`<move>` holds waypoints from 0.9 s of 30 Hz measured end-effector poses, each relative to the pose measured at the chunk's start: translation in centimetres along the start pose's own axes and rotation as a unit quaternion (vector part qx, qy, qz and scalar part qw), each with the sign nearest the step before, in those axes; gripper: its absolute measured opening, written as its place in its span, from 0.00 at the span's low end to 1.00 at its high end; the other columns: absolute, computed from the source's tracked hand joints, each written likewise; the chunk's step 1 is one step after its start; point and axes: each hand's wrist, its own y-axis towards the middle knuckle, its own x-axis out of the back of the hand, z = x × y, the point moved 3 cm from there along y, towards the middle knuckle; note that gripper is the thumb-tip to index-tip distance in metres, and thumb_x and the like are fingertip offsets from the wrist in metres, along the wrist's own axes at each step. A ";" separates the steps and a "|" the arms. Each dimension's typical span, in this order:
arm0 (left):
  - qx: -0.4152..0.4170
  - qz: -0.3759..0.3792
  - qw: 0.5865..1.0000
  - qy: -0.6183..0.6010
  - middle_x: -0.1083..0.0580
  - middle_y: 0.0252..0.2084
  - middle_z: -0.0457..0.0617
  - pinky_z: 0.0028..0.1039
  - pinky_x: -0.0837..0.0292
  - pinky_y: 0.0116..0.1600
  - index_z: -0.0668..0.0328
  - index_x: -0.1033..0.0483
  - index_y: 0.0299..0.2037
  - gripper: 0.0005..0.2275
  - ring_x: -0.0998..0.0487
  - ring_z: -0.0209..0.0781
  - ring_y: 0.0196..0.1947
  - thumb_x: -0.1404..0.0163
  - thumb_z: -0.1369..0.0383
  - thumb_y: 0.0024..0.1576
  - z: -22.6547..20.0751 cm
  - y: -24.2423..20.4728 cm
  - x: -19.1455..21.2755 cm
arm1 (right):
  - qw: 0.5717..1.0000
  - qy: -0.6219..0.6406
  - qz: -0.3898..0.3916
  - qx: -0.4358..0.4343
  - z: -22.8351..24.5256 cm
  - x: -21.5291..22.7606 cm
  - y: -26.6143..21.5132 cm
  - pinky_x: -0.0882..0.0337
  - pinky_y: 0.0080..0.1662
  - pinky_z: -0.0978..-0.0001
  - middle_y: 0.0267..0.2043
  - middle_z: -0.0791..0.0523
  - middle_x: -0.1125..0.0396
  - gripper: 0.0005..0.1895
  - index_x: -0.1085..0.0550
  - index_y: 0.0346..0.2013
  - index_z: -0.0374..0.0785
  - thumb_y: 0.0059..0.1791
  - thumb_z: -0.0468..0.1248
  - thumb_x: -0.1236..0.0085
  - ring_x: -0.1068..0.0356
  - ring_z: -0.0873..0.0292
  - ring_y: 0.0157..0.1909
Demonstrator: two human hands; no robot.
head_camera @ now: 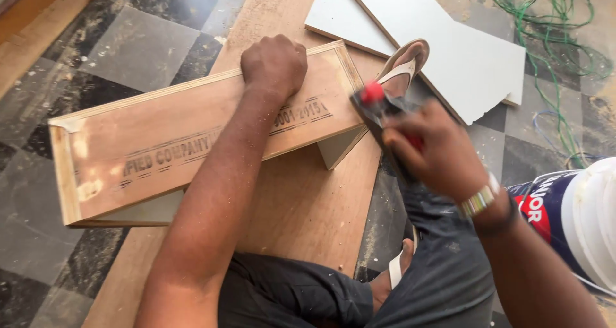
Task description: Using a hand plane to smooth and level the edges of a wooden drawer assembly.
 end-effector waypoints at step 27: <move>0.000 0.019 1.000 0.001 0.19 0.34 0.59 0.44 0.21 0.43 0.60 0.19 0.39 0.22 0.16 0.51 0.35 0.67 0.56 0.67 -0.4 -0.8 -0.6 | 0.996 -0.019 0.072 -0.045 -3.7 -2.3 5.3 0.30 0.44 0.58 0.37 0.51 0.30 0.21 0.19 0.49 0.45 0.53 0.54 0.46 0.29 0.53 0.37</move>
